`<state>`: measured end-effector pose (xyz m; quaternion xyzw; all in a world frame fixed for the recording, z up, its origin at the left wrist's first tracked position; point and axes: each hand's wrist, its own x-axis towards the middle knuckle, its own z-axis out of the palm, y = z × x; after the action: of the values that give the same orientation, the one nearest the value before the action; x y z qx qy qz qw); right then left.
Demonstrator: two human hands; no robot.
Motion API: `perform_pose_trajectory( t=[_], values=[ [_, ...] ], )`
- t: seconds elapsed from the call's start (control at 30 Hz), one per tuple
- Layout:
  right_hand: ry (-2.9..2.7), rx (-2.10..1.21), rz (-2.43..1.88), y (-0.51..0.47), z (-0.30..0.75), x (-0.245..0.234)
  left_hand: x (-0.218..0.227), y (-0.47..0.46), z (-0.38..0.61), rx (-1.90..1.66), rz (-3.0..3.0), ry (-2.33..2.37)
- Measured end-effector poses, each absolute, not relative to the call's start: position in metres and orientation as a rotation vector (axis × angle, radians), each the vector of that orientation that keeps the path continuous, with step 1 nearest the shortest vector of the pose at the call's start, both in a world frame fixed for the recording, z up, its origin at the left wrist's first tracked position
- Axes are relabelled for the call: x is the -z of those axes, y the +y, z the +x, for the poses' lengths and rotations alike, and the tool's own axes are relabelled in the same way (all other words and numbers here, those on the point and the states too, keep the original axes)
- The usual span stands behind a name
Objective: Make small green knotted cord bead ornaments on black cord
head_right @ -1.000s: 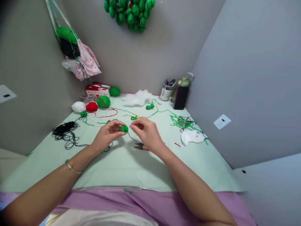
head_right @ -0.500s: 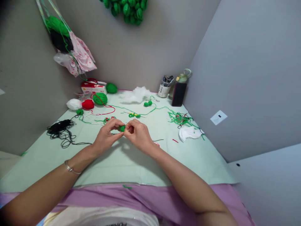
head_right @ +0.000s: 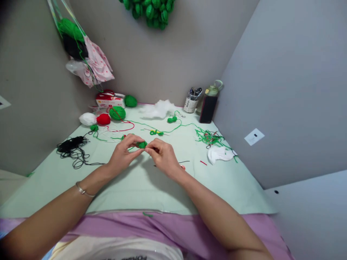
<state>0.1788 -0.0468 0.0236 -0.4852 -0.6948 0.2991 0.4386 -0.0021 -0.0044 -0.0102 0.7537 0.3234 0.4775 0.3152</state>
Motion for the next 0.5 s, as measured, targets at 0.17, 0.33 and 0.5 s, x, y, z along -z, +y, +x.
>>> perform_pose_trajectory(
  t=[0.17, 0.33, 0.5],
  values=[
    [-1.709, -0.827, -1.203, -0.046, 0.18, -0.029, 0.011, -0.008, 0.001, -1.159, 2.011, 0.79],
    [-1.91, -0.58, -1.138, -0.049, 0.184, -0.033, 0.008, -0.006, 0.002, -1.08, 1.548, 0.87],
    [-1.823, -0.654, -1.042, -0.054, 0.191, -0.034, -0.002, -0.005, -0.002, -1.056, 1.425, 0.812]
  ],
)
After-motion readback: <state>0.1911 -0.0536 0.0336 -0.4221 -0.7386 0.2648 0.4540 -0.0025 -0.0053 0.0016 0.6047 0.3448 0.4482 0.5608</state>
